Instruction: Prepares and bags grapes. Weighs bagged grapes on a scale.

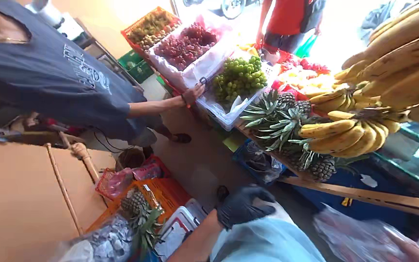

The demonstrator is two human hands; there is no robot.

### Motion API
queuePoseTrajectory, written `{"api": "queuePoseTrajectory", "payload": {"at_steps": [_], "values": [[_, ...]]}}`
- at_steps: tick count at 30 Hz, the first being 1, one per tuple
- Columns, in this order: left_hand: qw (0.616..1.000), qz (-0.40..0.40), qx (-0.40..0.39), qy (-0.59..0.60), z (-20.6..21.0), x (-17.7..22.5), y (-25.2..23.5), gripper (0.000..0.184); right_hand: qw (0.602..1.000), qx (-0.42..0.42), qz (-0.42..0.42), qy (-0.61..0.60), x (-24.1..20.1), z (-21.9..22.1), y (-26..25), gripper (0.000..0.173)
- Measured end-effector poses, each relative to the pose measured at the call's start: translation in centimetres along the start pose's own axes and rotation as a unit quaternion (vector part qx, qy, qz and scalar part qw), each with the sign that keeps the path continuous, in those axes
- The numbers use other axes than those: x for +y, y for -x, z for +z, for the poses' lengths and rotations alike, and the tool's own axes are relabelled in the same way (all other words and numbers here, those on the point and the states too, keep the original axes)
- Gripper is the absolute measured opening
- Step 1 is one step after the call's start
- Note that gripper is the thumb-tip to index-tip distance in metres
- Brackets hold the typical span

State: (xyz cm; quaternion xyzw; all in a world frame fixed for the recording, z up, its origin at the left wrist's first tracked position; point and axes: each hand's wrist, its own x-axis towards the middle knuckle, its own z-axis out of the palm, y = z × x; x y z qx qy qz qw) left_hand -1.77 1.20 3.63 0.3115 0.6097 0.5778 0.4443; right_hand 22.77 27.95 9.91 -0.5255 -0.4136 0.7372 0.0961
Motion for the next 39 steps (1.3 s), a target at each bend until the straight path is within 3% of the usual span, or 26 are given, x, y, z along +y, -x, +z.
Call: {"api": "queuePoseTrajectory", "payload": {"at_steps": [2,4,5,8,9,11,15,19,22,25,28,30,32,34,37,39], "values": [[0.987,0.079,-0.048,-0.130,0.1,2.6,-1.3,0.060,1.000,-0.004,0.014,0.004,2.1,8.3,-1.5,0.018],[0.954,0.100,-0.036,-0.281,-0.4,3.6,-2.4,0.087,0.999,-0.026,0.015,-0.022,2.0,16.6,-2.7,0.019],[0.934,0.111,0.018,-0.338,-1.3,3.5,-2.9,0.081,0.998,-0.046,0.020,-0.031,1.1,20.4,-3.1,0.019],[0.875,0.155,0.219,-0.402,-7.5,3.6,-4.1,0.036,0.988,-0.138,0.038,-0.052,-2.0,29.4,-4.5,0.018],[0.868,0.162,0.254,-0.394,-10.4,4.1,-4.5,0.026,0.982,-0.176,0.037,-0.060,-2.7,31.7,-5.4,0.018],[0.892,0.148,0.272,-0.330,-16.4,5.4,-5.8,0.023,0.971,-0.226,0.019,-0.076,-4.0,35.8,-7.4,0.019],[0.947,0.077,0.304,-0.069,-26.5,6.6,-10.6,0.022,0.959,-0.272,-0.031,-0.075,-5.9,43.4,-13.7,0.024],[0.951,0.047,0.300,0.056,-32.4,6.0,-15.8,0.022,0.968,-0.242,-0.059,-0.038,-6.9,48.5,-20.4,0.032],[0.955,0.029,0.277,0.098,-34.8,4.2,-19.0,0.019,0.975,-0.213,-0.056,0.044,-7.4,49.6,-24.3,0.047],[0.982,0.002,0.182,-0.052,-36.3,1.4,-21.2,0.024,0.941,-0.157,-0.135,0.269,-7.9,48.8,-27.2,0.058],[0.962,0.013,0.063,-0.266,-36.8,-0.6,-22.4,0.024,0.845,-0.048,-0.252,0.469,-9.4,50.7,-28.4,0.040],[0.953,0.030,0.014,-0.303,-37.9,-1.4,-22.6,0.021,0.809,-0.060,-0.297,0.504,-10.0,54.9,-29.2,0.031],[0.949,0.023,-0.048,-0.311,-39.3,-1.1,-22.9,0.018,0.817,-0.145,-0.228,0.509,-9.3,59.6,-31.4,0.028],[0.923,0.005,-0.145,-0.357,-41.1,0.0,-22.8,0.026,0.850,-0.210,-0.068,0.479,-6.8,63.6,-34.6,0.037],[0.873,-0.028,-0.298,-0.386,-45.6,3.2,-22.5,0.055,0.912,-0.146,0.095,0.372,-2.7,67.3,-37.6,0.045],[0.867,-0.011,-0.350,-0.356,-49.9,5.5,-21.9,0.054,0.917,-0.095,0.127,0.365,-0.6,68.5,-38.3,0.049]]}}
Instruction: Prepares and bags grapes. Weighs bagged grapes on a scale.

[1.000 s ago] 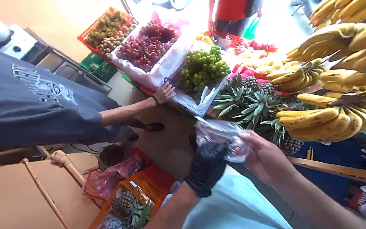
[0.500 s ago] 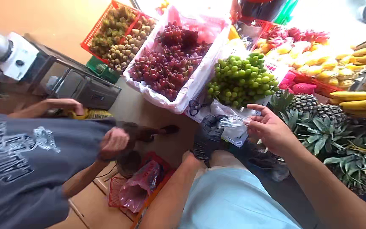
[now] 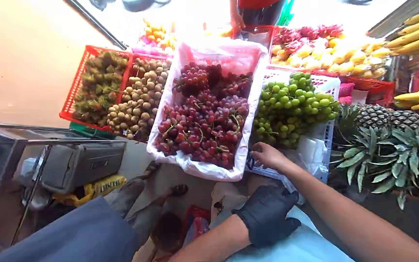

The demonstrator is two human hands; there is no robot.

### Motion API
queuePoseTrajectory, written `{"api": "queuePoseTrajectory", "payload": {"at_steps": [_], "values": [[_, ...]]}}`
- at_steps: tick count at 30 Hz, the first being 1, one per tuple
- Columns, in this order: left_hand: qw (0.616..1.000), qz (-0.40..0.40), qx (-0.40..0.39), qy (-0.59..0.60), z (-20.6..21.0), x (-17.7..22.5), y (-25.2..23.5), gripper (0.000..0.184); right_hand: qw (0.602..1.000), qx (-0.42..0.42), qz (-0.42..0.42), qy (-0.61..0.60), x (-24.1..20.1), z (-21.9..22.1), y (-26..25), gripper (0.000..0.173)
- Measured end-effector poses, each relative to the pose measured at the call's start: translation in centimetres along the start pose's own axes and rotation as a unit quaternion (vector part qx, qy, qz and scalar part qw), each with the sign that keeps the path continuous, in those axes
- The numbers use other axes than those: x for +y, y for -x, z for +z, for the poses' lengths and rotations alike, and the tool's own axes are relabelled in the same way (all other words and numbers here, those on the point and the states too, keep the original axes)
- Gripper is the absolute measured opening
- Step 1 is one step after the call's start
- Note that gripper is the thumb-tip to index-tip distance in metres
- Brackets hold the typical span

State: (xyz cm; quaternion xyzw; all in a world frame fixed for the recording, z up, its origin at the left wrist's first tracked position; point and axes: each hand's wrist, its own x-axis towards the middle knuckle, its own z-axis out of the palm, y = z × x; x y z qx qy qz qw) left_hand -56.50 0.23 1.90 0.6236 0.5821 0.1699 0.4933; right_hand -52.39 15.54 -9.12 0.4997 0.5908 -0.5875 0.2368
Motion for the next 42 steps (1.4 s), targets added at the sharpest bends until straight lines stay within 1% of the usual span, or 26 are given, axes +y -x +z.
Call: {"api": "queuePoseTrajectory", "payload": {"at_steps": [2,4,6,9,12,14,16,17,19,21,22,23,24,26,27,29,31,33,36,38,41,42], "values": [[0.997,0.062,0.008,0.054,-4.0,-0.9,4.1,0.042,0.999,0.035,0.020,-0.008,0.3,1.6,-0.5,0.051],[0.986,0.109,0.070,0.108,-8.1,-1.8,7.9,0.031,0.996,0.062,0.035,-0.052,-0.1,2.6,-0.8,0.054],[0.974,0.107,0.150,0.133,-11.7,-2.8,10.9,0.027,0.988,0.073,0.058,-0.125,-0.7,3.0,-0.9,0.063],[0.955,0.057,0.275,0.092,-16.1,-4.2,13.4,0.026,0.970,0.068,0.106,-0.206,-0.5,2.7,-1.1,0.069],[0.931,0.025,0.359,0.066,-20.2,-5.0,14.4,0.024,0.948,0.040,0.130,-0.289,-0.3,1.3,-0.7,0.063],[0.921,0.005,0.385,0.064,-22.3,-5.7,15.2,0.021,0.923,-0.002,0.128,-0.363,0.6,0.9,0.9,0.050],[0.920,-0.001,0.387,0.057,-25.0,-7.0,14.8,0.018,0.886,-0.041,0.112,-0.448,1.0,-0.1,3.7,0.040],[0.924,0.002,0.380,0.051,-26.4,-7.8,14.1,0.018,0.873,-0.047,0.099,-0.475,1.2,-0.4,5.4,0.039],[0.931,0.020,0.365,0.025,-29.3,-9.5,12.1,0.020,0.872,-0.024,0.067,-0.485,1.6,-0.1,8.8,0.046],[0.943,0.042,0.330,0.007,-32.5,-11.1,9.8,0.019,0.879,0.003,0.019,-0.477,2.3,1.4,11.3,0.058],[0.951,0.051,0.306,0.014,-34.0,-11.8,8.3,0.018,0.877,0.018,-0.004,-0.479,2.6,2.4,12.4,0.063],[0.958,0.055,0.280,0.016,-35.4,-12.4,6.7,0.018,0.867,0.033,-0.026,-0.496,2.8,3.4,13.4,0.066],[0.966,0.055,0.251,0.015,-36.6,-12.9,5.0,0.018,0.847,0.049,-0.043,-0.528,2.8,4.6,14.3,0.069],[0.979,0.067,0.194,0.009,-38.0,-13.5,1.6,0.018,0.794,0.093,-0.068,-0.596,2.7,7.6,15.6,0.065],[0.983,0.074,0.170,-0.004,-38.4,-13.7,-0.1,0.017,0.769,0.109,-0.081,-0.625,2.7,9.0,15.9,0.061],[0.990,0.073,0.115,-0.033,-38.8,-13.6,-3.1,0.016,0.727,0.119,-0.110,-0.668,2.8,11.8,15.9,0.060],[0.993,0.076,0.047,-0.079,-38.0,-13.1,-5.5,0.013,0.698,0.151,-0.116,-0.691,2.9,14.3,16.3,0.062],[0.982,0.092,-0.029,-0.160,-36.8,-12.9,-7.1,0.013,0.685,0.196,-0.099,-0.694,3.2,16.1,16.5,0.065],[0.948,0.065,-0.125,-0.285,-36.9,-13.6,-7.2,0.014,0.680,0.231,-0.090,-0.690,3.8,18.1,15.9,0.067],[0.925,0.035,-0.174,-0.336,-37.5,-14.2,-6.0,0.019,0.683,0.242,-0.093,-0.683,4.2,18.5,15.7,0.064],[0.909,-0.002,-0.210,-0.360,-37.4,-16.2,-3.0,0.024,0.678,0.249,-0.106,-0.683,4.4,18.4,15.3,0.064],[0.909,0.008,-0.208,-0.362,-37.0,-17.2,-2.1,0.026,0.677,0.251,-0.111,-0.683,4.5,18.2,15.1,0.064]]}}
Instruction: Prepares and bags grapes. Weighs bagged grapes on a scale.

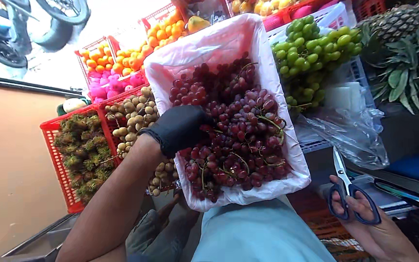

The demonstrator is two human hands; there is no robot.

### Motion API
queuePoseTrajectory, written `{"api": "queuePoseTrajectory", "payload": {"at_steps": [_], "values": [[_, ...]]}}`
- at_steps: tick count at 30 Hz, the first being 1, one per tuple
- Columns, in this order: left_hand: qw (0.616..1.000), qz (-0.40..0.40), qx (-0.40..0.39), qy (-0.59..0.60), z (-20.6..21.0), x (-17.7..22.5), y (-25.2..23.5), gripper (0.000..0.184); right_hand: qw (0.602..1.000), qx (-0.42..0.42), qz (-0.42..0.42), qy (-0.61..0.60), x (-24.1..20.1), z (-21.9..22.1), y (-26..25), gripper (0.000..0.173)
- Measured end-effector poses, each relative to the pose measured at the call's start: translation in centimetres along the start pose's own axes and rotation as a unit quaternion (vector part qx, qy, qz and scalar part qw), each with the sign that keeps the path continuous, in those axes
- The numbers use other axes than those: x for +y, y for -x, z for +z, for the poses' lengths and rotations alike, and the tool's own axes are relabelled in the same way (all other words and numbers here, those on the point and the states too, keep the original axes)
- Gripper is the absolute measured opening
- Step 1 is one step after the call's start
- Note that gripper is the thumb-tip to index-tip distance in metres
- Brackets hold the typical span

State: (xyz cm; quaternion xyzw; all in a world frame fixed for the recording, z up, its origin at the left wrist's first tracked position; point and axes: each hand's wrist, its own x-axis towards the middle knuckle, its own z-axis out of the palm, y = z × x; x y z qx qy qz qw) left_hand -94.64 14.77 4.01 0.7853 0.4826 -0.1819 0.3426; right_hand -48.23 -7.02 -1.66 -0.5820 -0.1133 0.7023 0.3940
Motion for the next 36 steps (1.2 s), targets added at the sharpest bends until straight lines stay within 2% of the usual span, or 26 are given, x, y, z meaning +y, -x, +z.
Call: {"api": "queuePoseTrajectory", "payload": {"at_steps": [1,3,5,9,16,20,23,26,28,30,32,36], "values": [[0.999,0.020,0.030,-0.002,1.4,-0.4,0.2,0.026,1.000,-0.001,-0.002,0.003,-0.2,0.0,-0.3,0.064],[0.987,0.075,0.139,-0.008,3.7,-1.1,0.0,0.019,1.000,0.006,-0.005,0.016,-0.7,0.2,-1.0,0.064],[0.971,0.113,0.211,-0.010,4.7,-1.8,-0.3,0.017,1.000,0.013,-0.011,0.021,-1.3,0.5,-1.8,0.064],[0.954,0.122,0.275,0.016,5.2,-2.2,-0.3,0.020,0.999,-0.003,-0.032,0.023,-3.0,0.9,-2.6,0.064],[0.942,0.048,0.326,0.063,9.6,-0.9,3.3,0.026,0.993,-0.066,-0.073,0.064,-5.5,0.2,-1.7,0.071],[0.955,0.012,0.283,0.083,8.9,0.3,3.7,0.029,0.987,-0.118,-0.062,0.089,-7.3,0.9,-1.5,0.078],[0.972,-0.082,0.168,0.143,5.2,1.4,2.4,0.032,0.985,-0.117,-0.071,0.104,-8.0,1.7,-2.6,0.078],[0.974,-0.210,0.046,0.072,2.3,3.5,-1.1,0.031,0.985,-0.115,-0.082,0.096,-7.9,1.8,-4.2,0.080],[0.967,-0.253,0.004,-0.019,1.4,5.3,-3.0,0.026,0.986,-0.115,-0.086,0.087,-8.1,1.8,-5.3,0.079],[0.953,-0.293,-0.020,-0.070,0.9,7.1,-4.2,0.020,0.985,-0.118,-0.086,0.091,-8.5,1.8,-6.2,0.079],[0.941,-0.332,-0.027,-0.064,0.8,8.2,-4.9,0.016,0.984,-0.127,-0.083,0.092,-8.9,1.5,-7.2,0.079],[0.945,-0.319,0.034,0.070,2.1,5.7,-3.8,0.013,0.980,-0.155,-0.081,0.097,-9.9,1.3,-9.2,0.077]]}}
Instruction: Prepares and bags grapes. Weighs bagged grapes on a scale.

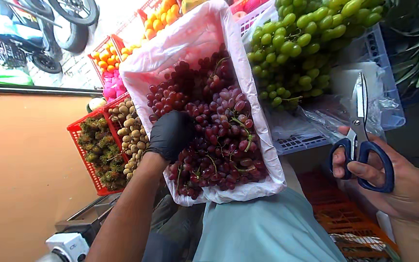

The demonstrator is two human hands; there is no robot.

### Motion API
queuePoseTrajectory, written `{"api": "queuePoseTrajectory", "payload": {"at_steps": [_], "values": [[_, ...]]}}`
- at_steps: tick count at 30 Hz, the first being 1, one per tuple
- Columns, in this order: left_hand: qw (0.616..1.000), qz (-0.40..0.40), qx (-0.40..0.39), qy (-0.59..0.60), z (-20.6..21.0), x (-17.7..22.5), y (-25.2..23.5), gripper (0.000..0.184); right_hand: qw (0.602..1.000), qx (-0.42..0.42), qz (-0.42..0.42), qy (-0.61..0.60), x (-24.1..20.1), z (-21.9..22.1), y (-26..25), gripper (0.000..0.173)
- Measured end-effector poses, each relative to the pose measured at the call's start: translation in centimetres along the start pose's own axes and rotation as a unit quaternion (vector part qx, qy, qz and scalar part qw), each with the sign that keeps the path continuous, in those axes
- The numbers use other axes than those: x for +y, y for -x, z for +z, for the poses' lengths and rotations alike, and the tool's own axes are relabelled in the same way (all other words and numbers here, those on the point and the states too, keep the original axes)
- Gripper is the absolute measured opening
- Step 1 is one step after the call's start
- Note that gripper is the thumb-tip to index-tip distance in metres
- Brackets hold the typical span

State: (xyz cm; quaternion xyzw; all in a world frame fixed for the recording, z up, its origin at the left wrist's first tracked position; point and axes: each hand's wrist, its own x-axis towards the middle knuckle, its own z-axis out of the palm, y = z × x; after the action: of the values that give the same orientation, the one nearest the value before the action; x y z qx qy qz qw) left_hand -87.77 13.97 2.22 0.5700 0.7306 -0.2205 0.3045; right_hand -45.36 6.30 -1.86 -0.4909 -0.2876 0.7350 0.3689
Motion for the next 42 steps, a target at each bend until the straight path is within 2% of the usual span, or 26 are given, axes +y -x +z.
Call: {"api": "queuePoseTrajectory", "payload": {"at_steps": [2,4,7,9,11,14,16,19,22,25,27,29,33,38,42], "values": [[0.994,0.019,0.023,0.106,0.3,-1.7,1.4,0.012,1.000,-0.019,0.003,0.013,-0.8,-0.4,-0.7,0.078],[0.965,0.046,0.068,0.248,1.8,-3.7,3.5,0.009,0.998,-0.053,0.004,0.029,-1.9,-0.8,-1.1,0.077],[0.861,0.037,0.117,0.493,4.9,-5.4,5.4,0.005,0.990,-0.130,0.015,0.054,-3.3,-0.2,-1.4,0.073],[0.795,0.047,0.150,0.586,6.4,-5.8,6.1,0.004,0.981,-0.174,0.020,0.085,-3.9,1.3,-1.6,0.070],[0.754,0.050,0.164,0.634,6.6,-5.9,6.5,0.006,0.973,-0.202,0.020,0.110,-4.1,3.0,-1.4,0.068],[0.759,0.008,0.134,0.637,5.7,-5.9,6.0,0.011,0.967,-0.221,0.027,0.121,-3.6,5.1,-1.2,0.068],[0.754,0.017,0.118,0.645,4.9,-5.8,5.4,0.005,0.966,-0.221,0.030,0.128,-3.0,6.4,-1.4,0.068],[0.751,0.018,0.108,0.652,3.1,-5.8,4.4,0.008,0.969,-0.205,0.029,0.133,-2.5,7.8,-0.8,0.068],[0.743,0.036,0.089,0.662,1.8,-5.6,4.3,0.009,0.973,-0.188,0.018,0.136,-2.4,8.5,-0.2,0.068],[0.726,0.061,0.110,0.676,1.9,-5.3,4.4,0.007,0.974,-0.171,0.022,0.146,-2.2,9.0,0.4,0.070],[0.734,0.092,0.121,0.662,2.2,-5.4,4.1,0.005,0.970,-0.169,0.025,0.173,-2.3,9.8,0.9,0.066],[0.753,0.110,0.104,0.641,2.3,-5.4,3.6,0.007,0.951,-0.177,0.020,0.253,-3.0,11.3,1.3,0.058],[0.791,0.098,0.054,0.601,1.9,-4.8,2.3,0.009,0.886,-0.176,-0.003,0.429,-4.1,15.3,-0.1,0.048],[0.773,0.063,0.039,0.630,2.2,-4.2,1.4,0.007,0.828,-0.156,0.045,0.537,-4.5,18.7,-2.4,0.050],[0.771,0.070,0.015,0.633,2.4,-4.3,0.7,0.010,0.821,-0.162,0.077,0.542,-5.1,20.3,-3.2,0.045]]}}
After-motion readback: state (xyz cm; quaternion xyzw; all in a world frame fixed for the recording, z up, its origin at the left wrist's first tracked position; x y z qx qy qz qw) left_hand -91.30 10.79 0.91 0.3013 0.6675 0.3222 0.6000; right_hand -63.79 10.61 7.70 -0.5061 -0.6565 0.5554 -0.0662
